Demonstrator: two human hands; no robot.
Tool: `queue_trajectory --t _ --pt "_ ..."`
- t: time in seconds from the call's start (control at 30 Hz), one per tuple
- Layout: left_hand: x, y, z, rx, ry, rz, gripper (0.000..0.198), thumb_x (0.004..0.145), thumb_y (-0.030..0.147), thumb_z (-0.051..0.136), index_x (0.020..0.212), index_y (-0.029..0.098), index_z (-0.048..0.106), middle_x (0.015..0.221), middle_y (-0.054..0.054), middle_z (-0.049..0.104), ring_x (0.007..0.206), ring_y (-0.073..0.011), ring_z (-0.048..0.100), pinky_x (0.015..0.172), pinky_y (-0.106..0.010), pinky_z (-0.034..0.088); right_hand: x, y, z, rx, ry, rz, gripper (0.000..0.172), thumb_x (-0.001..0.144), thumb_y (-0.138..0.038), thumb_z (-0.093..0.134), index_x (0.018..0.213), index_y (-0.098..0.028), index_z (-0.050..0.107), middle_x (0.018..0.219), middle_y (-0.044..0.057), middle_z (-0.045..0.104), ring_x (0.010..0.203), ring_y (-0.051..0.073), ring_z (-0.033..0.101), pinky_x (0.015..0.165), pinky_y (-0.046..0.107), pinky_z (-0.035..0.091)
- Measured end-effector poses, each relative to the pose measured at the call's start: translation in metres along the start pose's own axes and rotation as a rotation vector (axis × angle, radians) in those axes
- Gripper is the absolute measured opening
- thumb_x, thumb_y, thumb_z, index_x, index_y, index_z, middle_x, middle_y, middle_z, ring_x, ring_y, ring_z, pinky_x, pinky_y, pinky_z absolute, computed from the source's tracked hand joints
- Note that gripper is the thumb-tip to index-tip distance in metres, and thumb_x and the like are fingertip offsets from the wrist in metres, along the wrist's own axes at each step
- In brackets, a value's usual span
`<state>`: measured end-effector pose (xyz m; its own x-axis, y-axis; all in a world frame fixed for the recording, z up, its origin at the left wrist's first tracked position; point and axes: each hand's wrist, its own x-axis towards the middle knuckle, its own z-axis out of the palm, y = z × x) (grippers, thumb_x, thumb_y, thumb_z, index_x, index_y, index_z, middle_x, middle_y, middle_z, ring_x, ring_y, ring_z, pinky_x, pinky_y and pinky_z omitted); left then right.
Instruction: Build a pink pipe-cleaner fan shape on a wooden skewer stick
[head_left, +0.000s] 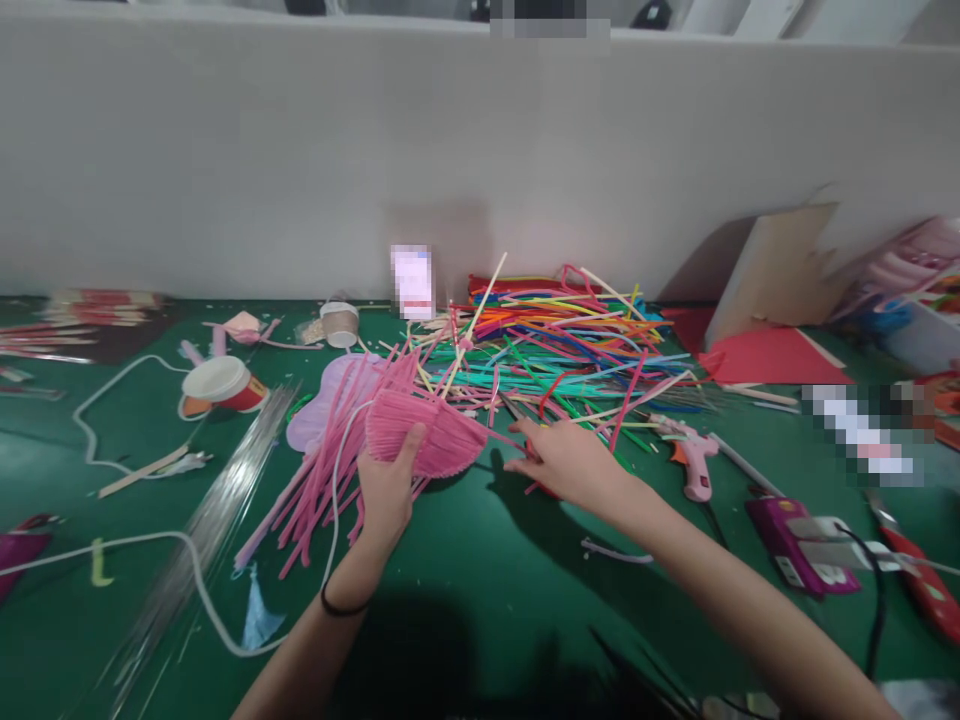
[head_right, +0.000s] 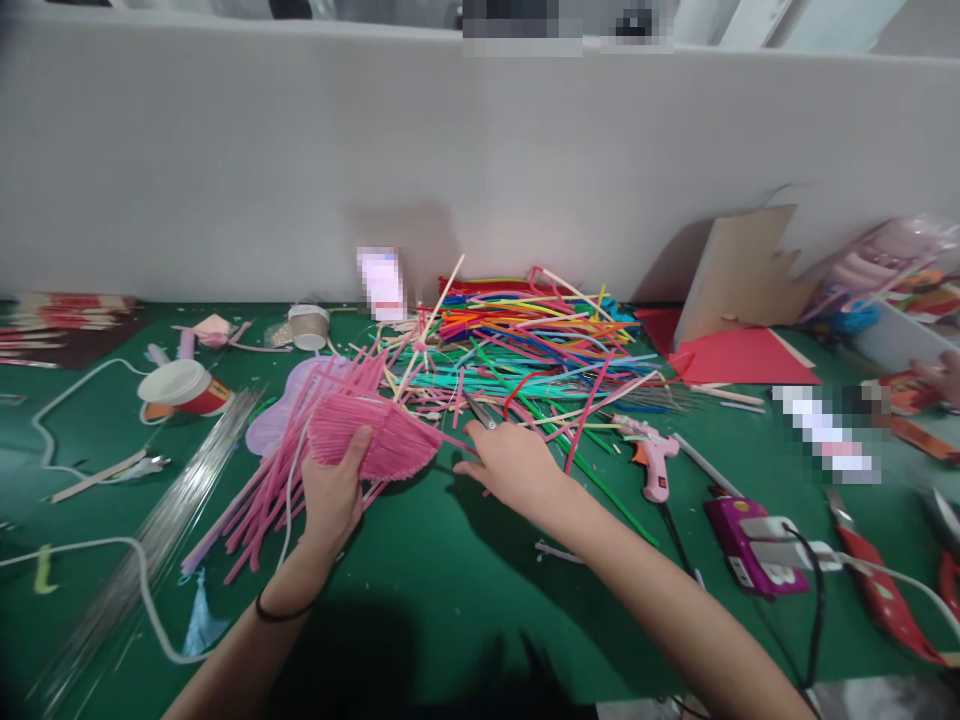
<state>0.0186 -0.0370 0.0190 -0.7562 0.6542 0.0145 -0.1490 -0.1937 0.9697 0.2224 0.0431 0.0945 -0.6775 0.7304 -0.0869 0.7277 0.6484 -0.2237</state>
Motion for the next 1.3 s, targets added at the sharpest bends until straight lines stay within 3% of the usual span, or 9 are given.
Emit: queue_trajectory --t 0.07,0.17,0.3,0.43,0.63,0.83,0.97,1.1,1.3 --pt "0.001 -0.002 -0.001 -0.024 0.002 -0.022 0.043 0.066 0.033 0.082 0.103 0.015 0.069 0.102 -0.006 0.074 0.093 -0.0212 0.069 0.090 -0.035 0.054 -0.002 0.002 0.003 -0.085 0.011 0.021 0.019 0.093 -0.033 0.054 0.100 -0.020 0.066 0.079 0.012 0.072 0.075 0.028 0.069 0.059 0.031 0.044" --pt "0.002 -0.005 -0.001 -0.013 0.004 -0.054 0.042 0.064 0.033 0.083 0.099 0.015 0.070 0.098 -0.006 0.074 0.091 -0.0210 0.070 0.087 -0.033 0.055 0.001 0.000 0.002 -0.055 0.185 0.022 0.023 0.097 -0.023 0.043 0.101 -0.019 0.066 0.097 0.013 0.072 0.086 0.026 0.069 0.067 0.031 0.048" --pt "0.002 -0.005 -0.001 -0.047 -0.028 -0.102 0.045 0.063 0.030 0.085 0.102 0.016 0.069 0.101 -0.005 0.074 0.094 -0.0202 0.069 0.090 -0.032 0.054 0.009 -0.003 0.004 0.172 0.328 -0.208 0.023 0.096 -0.025 0.047 0.111 -0.018 0.062 0.110 0.012 0.069 0.102 0.024 0.065 0.085 0.034 0.050" --pt "0.000 -0.003 0.000 -0.125 -0.075 -0.179 0.050 0.061 0.029 0.086 0.105 0.017 0.068 0.102 -0.005 0.075 0.095 -0.0206 0.070 0.092 -0.034 0.054 0.017 -0.001 0.007 0.339 0.351 -0.314 0.026 0.096 -0.025 0.046 0.116 -0.019 0.062 0.108 0.011 0.069 0.101 0.023 0.064 0.089 0.036 0.050" --pt "0.002 -0.003 -0.002 -0.211 -0.102 -0.255 0.047 0.062 0.030 0.086 0.104 0.021 0.067 0.098 -0.002 0.075 0.088 -0.0191 0.072 0.086 -0.030 0.057 0.019 0.012 0.015 0.276 0.385 -0.235 0.042 0.099 -0.029 0.038 0.139 -0.022 0.049 0.110 0.014 0.059 0.097 0.024 0.062 0.088 0.039 0.053" --pt "0.006 -0.005 -0.004 -0.247 -0.126 -0.321 0.041 0.067 0.029 0.083 0.104 0.022 0.067 0.097 -0.001 0.075 0.088 -0.0189 0.072 0.087 -0.030 0.057 0.010 0.019 0.029 0.366 0.478 -0.106 0.065 0.098 -0.044 0.042 0.154 -0.024 0.017 0.143 0.016 0.038 0.131 0.028 0.040 0.109 0.049 0.036" --pt "0.003 -0.005 -0.001 -0.265 -0.157 -0.355 0.041 0.066 0.026 0.084 0.103 0.020 0.067 0.101 -0.002 0.075 0.095 -0.0210 0.071 0.091 -0.032 0.056 0.011 0.021 0.032 0.578 0.521 0.005 0.052 0.100 -0.044 0.037 0.148 -0.024 0.033 0.137 0.012 0.053 0.128 0.027 0.044 0.106 0.049 0.036" --pt "0.002 -0.003 0.000 -0.267 -0.155 -0.371 0.042 0.063 0.027 0.084 0.101 0.020 0.067 0.101 -0.003 0.075 0.098 -0.0228 0.070 0.091 -0.034 0.056 0.006 0.022 0.032 0.655 0.516 0.075 0.031 0.097 -0.042 0.045 0.109 -0.024 0.067 0.103 0.006 0.071 0.098 0.024 0.060 0.089 0.040 0.045" --pt "0.004 0.000 -0.001 -0.332 -0.113 -0.389 0.043 0.064 0.023 0.084 0.104 0.023 0.067 0.101 0.000 0.074 0.093 -0.0189 0.071 0.090 -0.031 0.056 -0.017 0.019 0.044 0.638 0.408 0.051 0.019 0.092 -0.036 0.057 0.085 -0.024 0.070 0.082 0.003 0.071 0.087 0.024 0.058 0.081 0.036 0.044"
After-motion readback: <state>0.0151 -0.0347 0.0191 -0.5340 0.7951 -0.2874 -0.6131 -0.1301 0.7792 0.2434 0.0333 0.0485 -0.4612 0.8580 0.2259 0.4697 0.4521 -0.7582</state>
